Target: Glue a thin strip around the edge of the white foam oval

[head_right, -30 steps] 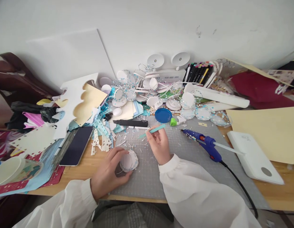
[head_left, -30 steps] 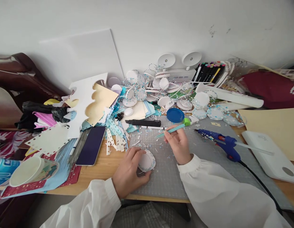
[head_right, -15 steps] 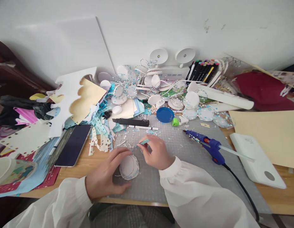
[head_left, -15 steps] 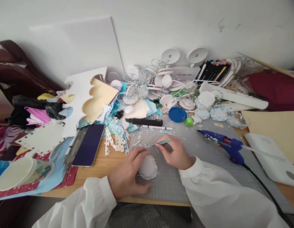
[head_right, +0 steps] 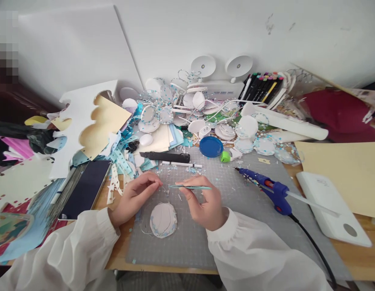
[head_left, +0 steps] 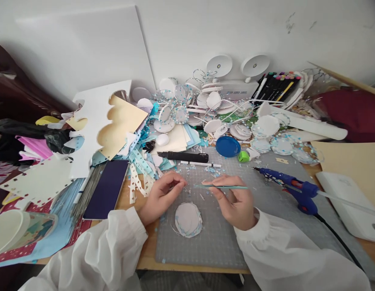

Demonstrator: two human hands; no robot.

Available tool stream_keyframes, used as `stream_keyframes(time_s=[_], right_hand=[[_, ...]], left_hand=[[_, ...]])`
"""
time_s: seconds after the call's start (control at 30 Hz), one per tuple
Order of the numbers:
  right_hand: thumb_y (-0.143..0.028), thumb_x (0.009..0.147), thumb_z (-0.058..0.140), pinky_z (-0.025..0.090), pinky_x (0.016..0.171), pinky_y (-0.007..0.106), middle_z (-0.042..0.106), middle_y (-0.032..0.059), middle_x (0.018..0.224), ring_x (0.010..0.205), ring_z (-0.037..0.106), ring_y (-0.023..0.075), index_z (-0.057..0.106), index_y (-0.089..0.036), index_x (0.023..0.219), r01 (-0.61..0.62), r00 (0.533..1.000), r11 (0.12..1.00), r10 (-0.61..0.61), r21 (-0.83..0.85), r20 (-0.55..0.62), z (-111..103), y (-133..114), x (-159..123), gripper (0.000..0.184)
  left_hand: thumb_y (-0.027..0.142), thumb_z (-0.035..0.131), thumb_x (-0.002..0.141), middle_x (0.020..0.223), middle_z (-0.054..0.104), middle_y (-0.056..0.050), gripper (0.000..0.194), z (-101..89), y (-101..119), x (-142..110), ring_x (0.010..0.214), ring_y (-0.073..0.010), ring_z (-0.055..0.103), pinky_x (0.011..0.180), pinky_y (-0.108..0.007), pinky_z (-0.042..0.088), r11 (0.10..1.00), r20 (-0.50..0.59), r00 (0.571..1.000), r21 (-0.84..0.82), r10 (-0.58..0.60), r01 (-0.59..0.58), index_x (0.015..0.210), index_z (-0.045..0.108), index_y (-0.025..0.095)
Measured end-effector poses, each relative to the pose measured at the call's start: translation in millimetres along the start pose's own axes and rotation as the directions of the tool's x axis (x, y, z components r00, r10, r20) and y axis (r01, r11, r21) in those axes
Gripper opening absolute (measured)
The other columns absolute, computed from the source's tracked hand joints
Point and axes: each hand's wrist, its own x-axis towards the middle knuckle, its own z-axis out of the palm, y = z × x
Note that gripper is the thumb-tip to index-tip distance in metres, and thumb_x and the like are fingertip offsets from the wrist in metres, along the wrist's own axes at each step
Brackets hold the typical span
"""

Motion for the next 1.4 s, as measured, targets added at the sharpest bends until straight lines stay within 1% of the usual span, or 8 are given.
stream_keyframes(time_s=[0.13, 0.27, 0.43, 0.6, 0.73, 0.93, 1.13, 1.4], right_hand=[[-0.004, 0.082, 0.057, 0.056, 0.069, 0.040, 0.071, 0.0032, 0.082, 0.079, 0.071, 0.0219, 0.056, -0.026, 0.095, 0.001, 1.000, 0.999, 0.000, 0.043, -0.012, 2, -7, 0, 0.026], [-0.004, 0.081, 0.059, 0.057, 0.065, 0.039, 0.072, 0.0019, 0.079, 0.078, 0.072, 0.0225, 0.057, -0.027, 0.095, 0.025, 1.000, 0.998, -0.024, 0.058, -0.006, 5, -12, 0, 0.027], [-0.002, 0.080, 0.059, 0.057, 0.067, 0.039, 0.074, 0.0037, 0.087, 0.080, 0.072, 0.0220, 0.057, -0.027, 0.096, 0.003, 1.000, 0.997, -0.005, 0.071, 0.025, 7, -12, 0, 0.030], [-0.001, 0.080, 0.059, 0.056, 0.066, 0.037, 0.072, 0.0035, 0.085, 0.080, 0.071, 0.0211, 0.058, -0.026, 0.096, 0.000, 1.000, 0.996, -0.003, 0.086, 0.030, 8, -11, -2, 0.029], [-0.005, 0.082, 0.060, 0.056, 0.072, 0.039, 0.071, 0.0028, 0.087, 0.082, 0.070, 0.0210, 0.057, -0.027, 0.097, -0.045, 0.999, 0.997, 0.045, 0.060, 0.000, 8, -7, -6, 0.026], [-0.009, 0.084, 0.061, 0.055, 0.074, 0.038, 0.068, 0.0043, 0.092, 0.082, 0.068, 0.0199, 0.058, -0.025, 0.098, -0.122, 0.987, 0.992, 0.123, 0.023, -0.101, 5, -2, -8, 0.021], [-0.011, 0.085, 0.061, 0.056, 0.067, 0.035, 0.064, 0.0046, 0.089, 0.075, 0.067, 0.0179, 0.059, -0.023, 0.097, -0.143, 0.988, 0.990, 0.144, 0.011, -0.063, 5, -7, -9, 0.017], [-0.011, 0.084, 0.061, 0.056, 0.065, 0.034, 0.065, 0.0044, 0.086, 0.073, 0.065, 0.0168, 0.060, -0.022, 0.095, -0.149, 0.988, 0.989, 0.149, 0.002, -0.040, 8, -9, -7, 0.016]], left_hand=[[0.030, 0.055, 0.091, 0.087, 0.063, -0.008, 0.018, 0.6, -4, -3, 0.081, -0.0172, 0.058, 0.071, -0.029, 0.048, 0.998, 0.118, 0.992, 0.024, 0.047, -0.050, 0.093, 0.065, 0.015], [0.026, 0.060, 0.088, 0.091, 0.065, -0.009, 0.014, -0.3, -3, -3, 0.083, -0.0171, 0.060, 0.073, -0.030, 0.050, 0.997, 0.167, 0.983, 0.001, 0.070, -0.072, 0.095, 0.065, 0.015], [0.021, 0.059, 0.087, 0.086, 0.066, -0.008, 0.011, 0.2, -3, -3, 0.080, -0.0165, 0.060, 0.071, -0.029, 0.049, 0.994, 0.164, 0.981, 0.013, 0.101, -0.105, 0.091, 0.067, 0.014], [0.018, 0.057, 0.089, 0.086, 0.067, -0.008, 0.012, 0.3, -5, -3, 0.081, -0.0162, 0.061, 0.073, -0.029, 0.049, 0.991, 0.167, 0.978, 0.023, 0.127, -0.132, 0.091, 0.068, 0.014], [0.019, 0.057, 0.089, 0.086, 0.068, -0.008, 0.012, 0.9, -5, -3, 0.082, -0.0167, 0.062, 0.074, -0.029, 0.050, 0.991, 0.149, 0.981, 0.018, 0.126, -0.130, 0.090, 0.068, 0.014], [0.019, 0.056, 0.090, 0.088, 0.068, -0.009, 0.014, -0.3, -3, -2, 0.084, -0.0168, 0.063, 0.075, -0.028, 0.050, 0.993, 0.168, 0.979, 0.018, 0.115, -0.119, 0.091, 0.070, 0.014], [0.022, 0.057, 0.091, 0.088, 0.069, -0.010, 0.016, -0.6, -7, -2, 0.083, -0.0173, 0.064, 0.075, -0.028, 0.050, 0.990, 0.160, 0.977, 0.012, 0.137, -0.141, 0.092, 0.070, 0.013], [0.023, 0.057, 0.090, 0.085, 0.069, -0.009, 0.016, -0.3, -8, -2, 0.080, -0.0164, 0.063, 0.072, -0.026, 0.050, 0.988, 0.163, 0.976, 0.021, 0.147, -0.152, 0.090, 0.070, 0.013]])
